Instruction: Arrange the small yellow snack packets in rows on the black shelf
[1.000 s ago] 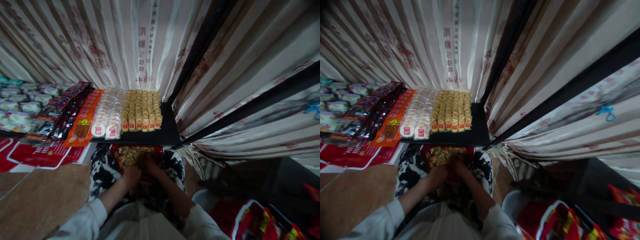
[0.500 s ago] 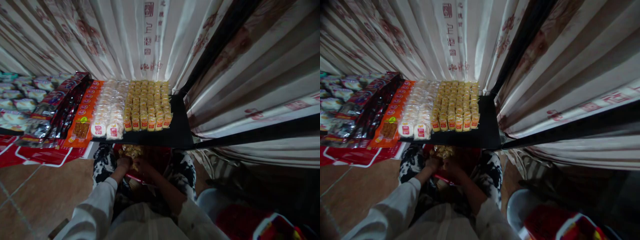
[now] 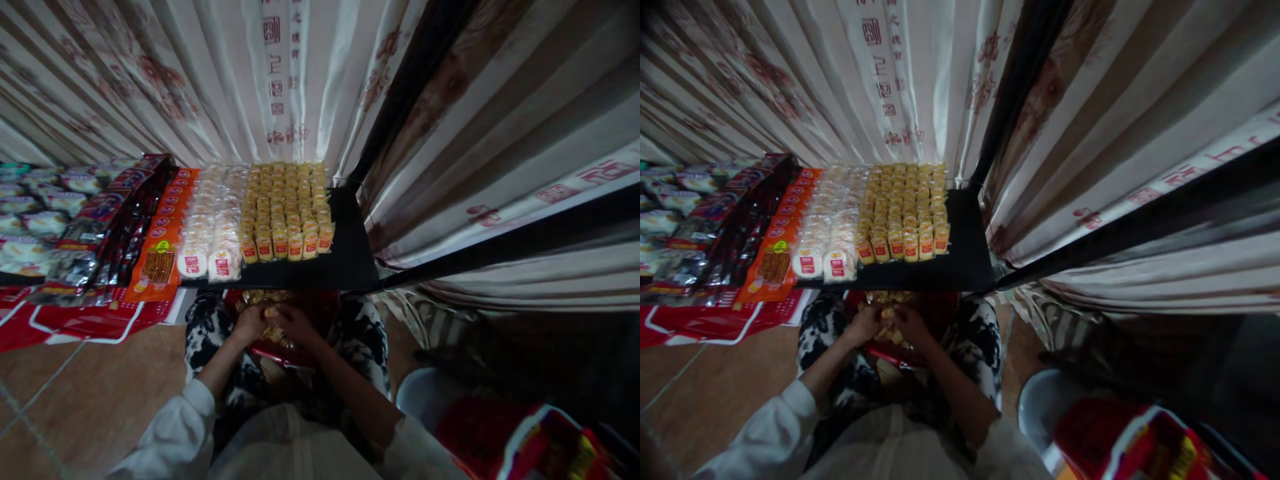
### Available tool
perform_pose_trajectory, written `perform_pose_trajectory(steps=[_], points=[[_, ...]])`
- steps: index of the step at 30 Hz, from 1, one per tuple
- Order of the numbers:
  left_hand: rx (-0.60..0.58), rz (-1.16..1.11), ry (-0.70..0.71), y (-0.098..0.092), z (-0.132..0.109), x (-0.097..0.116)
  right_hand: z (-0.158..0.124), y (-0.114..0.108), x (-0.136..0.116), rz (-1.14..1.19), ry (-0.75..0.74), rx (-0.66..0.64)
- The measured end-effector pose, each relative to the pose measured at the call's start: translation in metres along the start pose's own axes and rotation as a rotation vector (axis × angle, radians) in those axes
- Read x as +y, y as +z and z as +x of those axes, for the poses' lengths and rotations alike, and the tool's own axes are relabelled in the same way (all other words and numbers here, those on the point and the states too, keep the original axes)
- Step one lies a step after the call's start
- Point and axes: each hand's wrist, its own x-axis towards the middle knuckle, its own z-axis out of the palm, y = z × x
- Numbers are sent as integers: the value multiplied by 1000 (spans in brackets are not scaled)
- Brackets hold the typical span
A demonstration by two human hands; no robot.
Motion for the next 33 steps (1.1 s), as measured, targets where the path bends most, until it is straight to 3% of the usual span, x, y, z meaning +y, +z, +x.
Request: perform_pose_trajectory(steps=[4, 10, 15, 19, 21, 25, 29, 33], points=[[-69, -384, 196, -2, -14, 16, -16, -28, -25, 35, -60, 52], [-153, -718, 151, -22, -31, 57, -29, -66, -54, 77, -179, 151], [-71, -842, 250, -41, -25, 92, -40, -89, -87, 300, -259, 157], [-12, -927, 363, -59, -12, 124, -39, -107, -112, 344, -350, 213], [-6, -933, 434, -70, -2, 142, -30, -117, -120, 343, -371, 298], [63, -850, 505, -95, 29, 181, 5, -144, -136, 209, -446, 611], [259, -612, 547, -121, 70, 221, 51, -177, -156, -20, -555, 805], [409, -342, 616, -139, 106, 248, 102, -206, -161, -139, -549, 975]])
